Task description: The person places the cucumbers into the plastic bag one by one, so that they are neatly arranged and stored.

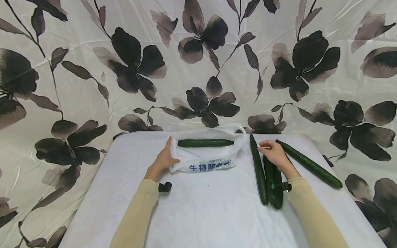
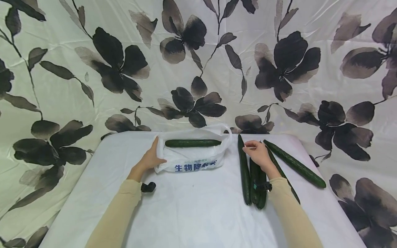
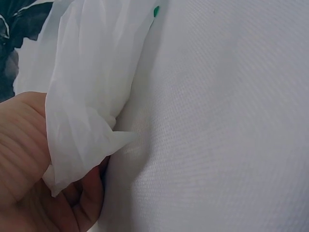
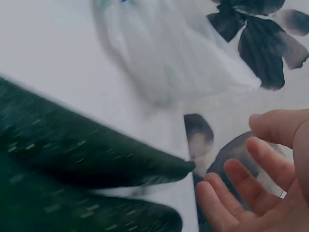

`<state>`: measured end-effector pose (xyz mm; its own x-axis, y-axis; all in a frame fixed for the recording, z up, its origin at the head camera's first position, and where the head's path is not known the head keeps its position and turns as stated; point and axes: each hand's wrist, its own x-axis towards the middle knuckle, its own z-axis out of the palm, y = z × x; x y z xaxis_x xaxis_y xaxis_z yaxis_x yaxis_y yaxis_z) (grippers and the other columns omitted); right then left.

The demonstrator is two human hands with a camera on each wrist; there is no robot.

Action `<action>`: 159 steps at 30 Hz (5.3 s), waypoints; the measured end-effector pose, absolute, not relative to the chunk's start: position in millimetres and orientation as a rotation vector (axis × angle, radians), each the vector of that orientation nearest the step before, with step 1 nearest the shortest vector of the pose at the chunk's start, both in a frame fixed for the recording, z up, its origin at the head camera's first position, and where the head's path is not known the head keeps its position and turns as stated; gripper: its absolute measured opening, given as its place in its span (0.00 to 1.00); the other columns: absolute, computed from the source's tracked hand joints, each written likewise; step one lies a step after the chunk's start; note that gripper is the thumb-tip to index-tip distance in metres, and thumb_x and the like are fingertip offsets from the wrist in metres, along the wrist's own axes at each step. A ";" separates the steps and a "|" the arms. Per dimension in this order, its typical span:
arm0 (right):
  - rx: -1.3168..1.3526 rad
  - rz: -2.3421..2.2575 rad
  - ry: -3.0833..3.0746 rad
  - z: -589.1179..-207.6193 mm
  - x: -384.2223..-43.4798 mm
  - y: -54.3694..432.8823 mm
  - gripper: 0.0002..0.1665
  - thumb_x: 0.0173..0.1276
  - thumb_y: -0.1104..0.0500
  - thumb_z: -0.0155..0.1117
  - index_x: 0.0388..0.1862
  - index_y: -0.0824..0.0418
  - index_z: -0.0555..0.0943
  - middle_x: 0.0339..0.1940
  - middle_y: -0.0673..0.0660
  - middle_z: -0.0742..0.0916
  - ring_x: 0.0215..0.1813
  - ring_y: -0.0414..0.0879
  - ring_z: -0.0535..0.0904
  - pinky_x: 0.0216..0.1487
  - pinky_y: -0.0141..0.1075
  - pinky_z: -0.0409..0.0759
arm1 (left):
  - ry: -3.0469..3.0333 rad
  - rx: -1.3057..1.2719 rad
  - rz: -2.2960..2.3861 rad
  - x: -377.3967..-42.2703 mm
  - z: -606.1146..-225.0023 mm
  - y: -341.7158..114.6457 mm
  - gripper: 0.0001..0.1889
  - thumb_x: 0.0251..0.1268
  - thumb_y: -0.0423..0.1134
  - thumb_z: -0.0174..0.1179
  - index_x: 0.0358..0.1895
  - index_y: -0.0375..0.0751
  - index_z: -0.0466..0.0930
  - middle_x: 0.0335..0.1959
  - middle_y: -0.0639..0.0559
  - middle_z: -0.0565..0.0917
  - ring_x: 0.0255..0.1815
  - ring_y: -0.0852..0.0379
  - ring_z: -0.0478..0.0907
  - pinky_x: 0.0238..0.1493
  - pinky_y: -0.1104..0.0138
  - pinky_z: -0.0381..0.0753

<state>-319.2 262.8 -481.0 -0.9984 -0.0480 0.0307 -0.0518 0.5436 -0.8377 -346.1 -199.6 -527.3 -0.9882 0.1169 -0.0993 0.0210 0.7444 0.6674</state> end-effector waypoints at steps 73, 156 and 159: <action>1.015 0.806 -2.568 -505.6 -270.2 239.8 0.25 0.55 0.63 0.76 0.52 0.63 0.81 0.50 0.55 0.85 0.53 0.52 0.80 0.54 0.47 0.77 | 2.844 0.106 1.078 -343.3 -541.4 -203.9 0.62 0.53 0.41 0.72 0.78 0.47 0.27 0.74 0.31 0.56 0.67 0.28 0.61 0.64 0.40 0.61; 0.845 1.207 -2.744 -523.8 -382.0 84.6 0.23 0.52 0.63 0.78 0.50 0.54 0.86 0.50 0.53 0.85 0.54 0.50 0.79 0.56 0.43 0.76 | 2.884 0.083 1.125 -337.7 -540.1 -204.9 0.61 0.52 0.41 0.73 0.79 0.47 0.32 0.71 0.32 0.62 0.64 0.30 0.66 0.61 0.41 0.65; 0.835 1.164 -2.728 -528.3 -384.8 85.1 0.23 0.51 0.62 0.79 0.49 0.55 0.87 0.49 0.54 0.86 0.54 0.50 0.80 0.56 0.43 0.76 | 2.881 0.071 1.118 -338.2 -539.1 -202.5 0.61 0.52 0.41 0.73 0.79 0.47 0.32 0.71 0.32 0.62 0.65 0.30 0.65 0.62 0.41 0.65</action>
